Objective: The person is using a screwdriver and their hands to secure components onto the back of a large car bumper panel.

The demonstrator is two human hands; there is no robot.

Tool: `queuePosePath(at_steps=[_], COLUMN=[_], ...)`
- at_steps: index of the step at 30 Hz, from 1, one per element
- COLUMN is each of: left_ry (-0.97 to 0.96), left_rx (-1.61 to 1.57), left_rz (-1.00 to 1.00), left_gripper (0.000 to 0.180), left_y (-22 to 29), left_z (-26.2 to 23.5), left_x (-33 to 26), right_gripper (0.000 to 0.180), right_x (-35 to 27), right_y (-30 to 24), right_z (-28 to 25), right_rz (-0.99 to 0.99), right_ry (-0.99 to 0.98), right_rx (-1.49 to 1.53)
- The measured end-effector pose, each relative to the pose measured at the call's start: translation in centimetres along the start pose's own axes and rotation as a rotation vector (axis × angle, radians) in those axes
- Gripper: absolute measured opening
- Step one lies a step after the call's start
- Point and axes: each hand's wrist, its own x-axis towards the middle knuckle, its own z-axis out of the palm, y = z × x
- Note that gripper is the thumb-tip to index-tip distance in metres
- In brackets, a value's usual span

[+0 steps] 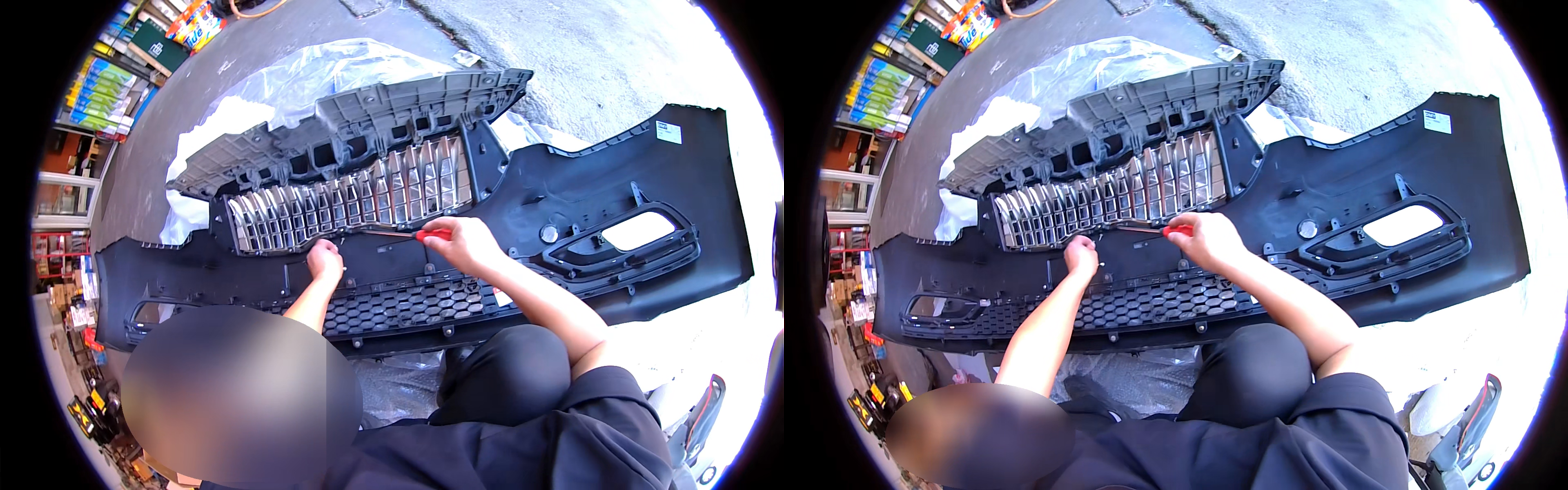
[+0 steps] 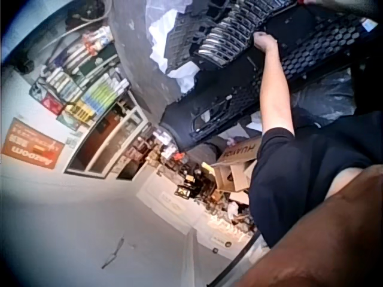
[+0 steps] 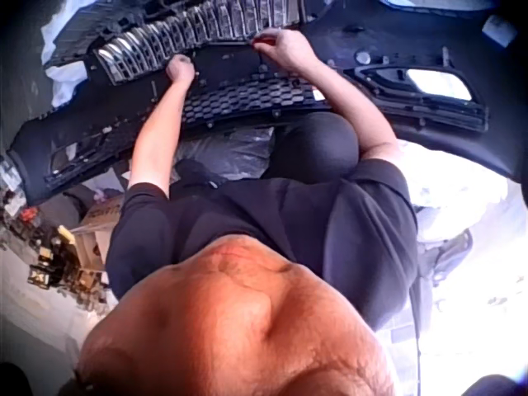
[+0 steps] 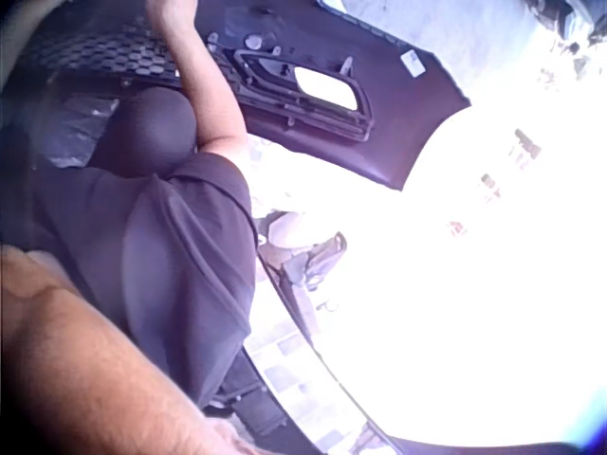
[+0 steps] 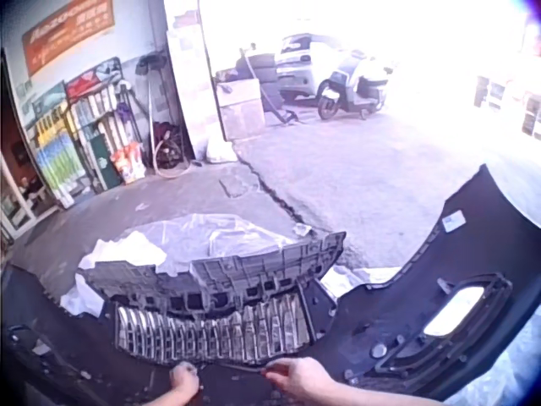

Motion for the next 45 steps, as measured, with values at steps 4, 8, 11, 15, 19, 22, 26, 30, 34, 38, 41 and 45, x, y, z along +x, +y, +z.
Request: queuePosePath(at_steps=[4,8,11,15,19,22,26,30,34,38,41,45], left_ry=[-0.250,-0.276,-0.209,-0.190,-0.241,-0.283,-0.270,-0.275,-0.362,-0.445,-0.548,-0.589], left_rx=[-1.397,-1.816,-1.860,-1.870,-1.855,-1.836,-1.813,-1.787,-1.741,-1.749,-1.807,-1.746], left_rz=[-0.759,-0.724,-0.722,-0.712,-0.713,-0.680,-0.675,-0.717,-0.721,-0.721,-0.719,-0.788], left_gripper=[0.019,0.016,0.016,0.016,0.015,0.016,0.017,0.018,0.020,0.020,0.021,0.018], left_y=[6.1,11.0,13.4,16.5,18.9,20.3,21.3,22.3,22.4,23.9,24.2,24.1], left_z=[-2.7,-3.2,-2.1,-0.6,0.6,0.9,0.9,0.8,1.0,1.5,2.2,3.9], left_x=[2.9,3.2,3.4,3.6,4.0,4.1,4.0,4.0,4.0,3.8,3.9,3.6], right_gripper=[0.032,0.032,0.028,0.024,0.021,0.022,0.022,0.023,0.021,0.021,0.025,0.023], right_x=[1.1,2.4,2.6,2.6,2.5,2.9,2.7,3.3,3.0,1.9,0.8,0.4], right_y=[0.6,1.5,2.4,3.0,3.0,3.7,3.3,5.3,5.8,5.2,5.4,5.0], right_z=[0.0,-1.0,-2.4,-4.7,-7.2,-8.0,-8.4,-7.7,-8.0,-8.9,-9.1,-8.4], right_rz=[-0.002,0.024,-0.016,-0.052,-0.079,-0.120,-0.013,0.079,-0.002,-0.327,-0.371,0.021], right_ry=[0.032,0.103,0.129,0.155,0.156,0.193,0.186,0.229,0.276,0.388,0.363,0.298], right_rx=[0.189,0.295,0.314,0.299,0.200,0.153,0.172,0.334,0.270,-0.139,-0.279,-0.038])
